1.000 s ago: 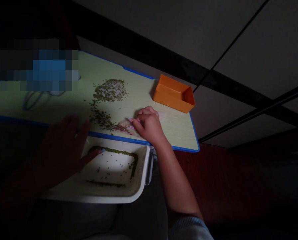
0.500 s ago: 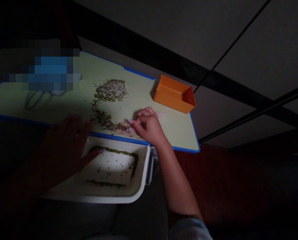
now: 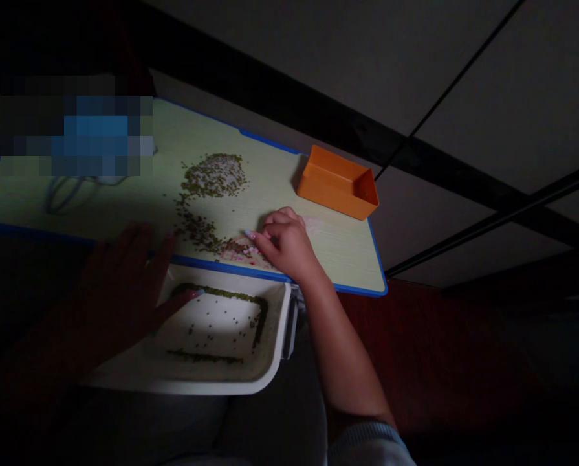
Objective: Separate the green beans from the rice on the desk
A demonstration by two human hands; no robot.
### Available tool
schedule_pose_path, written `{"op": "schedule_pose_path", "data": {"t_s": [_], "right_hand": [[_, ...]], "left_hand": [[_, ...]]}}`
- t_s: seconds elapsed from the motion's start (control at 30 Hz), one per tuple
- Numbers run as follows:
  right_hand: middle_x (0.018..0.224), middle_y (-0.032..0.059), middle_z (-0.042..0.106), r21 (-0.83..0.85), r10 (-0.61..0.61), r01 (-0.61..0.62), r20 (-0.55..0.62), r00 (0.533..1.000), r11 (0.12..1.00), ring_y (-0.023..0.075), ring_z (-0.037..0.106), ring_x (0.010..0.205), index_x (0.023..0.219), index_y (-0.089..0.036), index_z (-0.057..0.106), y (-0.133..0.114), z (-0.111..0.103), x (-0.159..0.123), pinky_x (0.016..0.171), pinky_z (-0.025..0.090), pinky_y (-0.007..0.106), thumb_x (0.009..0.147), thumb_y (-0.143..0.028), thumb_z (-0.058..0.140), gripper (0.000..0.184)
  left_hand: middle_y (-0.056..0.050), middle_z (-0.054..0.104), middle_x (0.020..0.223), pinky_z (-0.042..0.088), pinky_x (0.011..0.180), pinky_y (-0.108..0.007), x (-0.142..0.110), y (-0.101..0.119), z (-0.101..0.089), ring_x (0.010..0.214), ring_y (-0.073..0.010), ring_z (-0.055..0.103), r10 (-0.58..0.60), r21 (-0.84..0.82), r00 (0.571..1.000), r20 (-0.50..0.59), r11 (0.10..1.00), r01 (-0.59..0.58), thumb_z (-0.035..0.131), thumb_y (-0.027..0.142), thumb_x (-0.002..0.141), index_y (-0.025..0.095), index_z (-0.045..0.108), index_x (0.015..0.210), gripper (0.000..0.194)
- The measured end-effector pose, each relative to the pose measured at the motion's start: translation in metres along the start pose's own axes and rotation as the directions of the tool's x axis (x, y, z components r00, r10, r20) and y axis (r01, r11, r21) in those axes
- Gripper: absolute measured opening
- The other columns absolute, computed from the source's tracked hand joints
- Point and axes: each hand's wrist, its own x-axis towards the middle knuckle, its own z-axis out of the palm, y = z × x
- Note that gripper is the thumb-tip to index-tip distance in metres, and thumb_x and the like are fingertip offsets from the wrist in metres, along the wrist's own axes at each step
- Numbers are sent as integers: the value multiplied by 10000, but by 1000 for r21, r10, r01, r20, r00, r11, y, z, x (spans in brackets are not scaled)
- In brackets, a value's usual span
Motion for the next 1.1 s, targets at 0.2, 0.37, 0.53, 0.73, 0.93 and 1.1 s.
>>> {"op": "schedule_pose_path", "data": {"t_s": [0.2,0.37,0.53,0.73,0.93,1.1], "right_hand": [[760,29,567,5,-4,4,7,1000,1000,188,494,846,573,-210,500,-3,1,1,805,398,362,895,-303,620,356],[761,32,571,10,-12,12,6,1000,1000,187,488,837,569,-206,497,-6,2,2,787,394,354,890,-279,628,353],[752,32,572,-7,-9,9,1,1000,1000,189,485,833,572,-207,507,-5,2,2,785,392,354,888,-283,633,349],[758,37,580,-32,5,-5,-8,1000,999,192,486,839,569,-206,510,-5,3,4,784,393,357,889,-277,629,349],[765,36,585,-7,14,-14,18,1000,1000,190,489,843,573,-207,511,-7,3,4,789,399,354,884,-280,633,342],[770,34,587,16,3,-3,8,1000,1000,190,491,843,581,-212,511,-6,3,3,797,400,354,887,-296,624,336]], "left_hand": [[-355,319,1510,265,1139,-635,0,-1,0,1446,-476,278,-8,-5,1000,-3,1000,8,490,570,794,24,309,1440,865],[-349,341,1503,278,1136,-629,1,0,-2,1437,-469,304,-14,-8,1000,3,1000,14,515,560,784,29,329,1434,860],[-353,335,1505,269,1138,-637,3,2,-3,1436,-478,302,-14,-15,1000,4,1000,14,533,556,779,26,330,1435,867],[-367,340,1493,283,1129,-637,2,3,-3,1427,-489,310,-20,-16,1000,16,1000,20,559,554,765,22,335,1432,881],[-351,344,1499,271,1141,-626,1,0,-1,1437,-471,304,-16,-16,1000,-2,1000,16,537,575,770,31,328,1436,885],[-358,345,1493,277,1134,-631,2,1,-1,1429,-482,311,-3,2,1000,-1,1000,3,526,577,774,23,329,1430,882]]}}
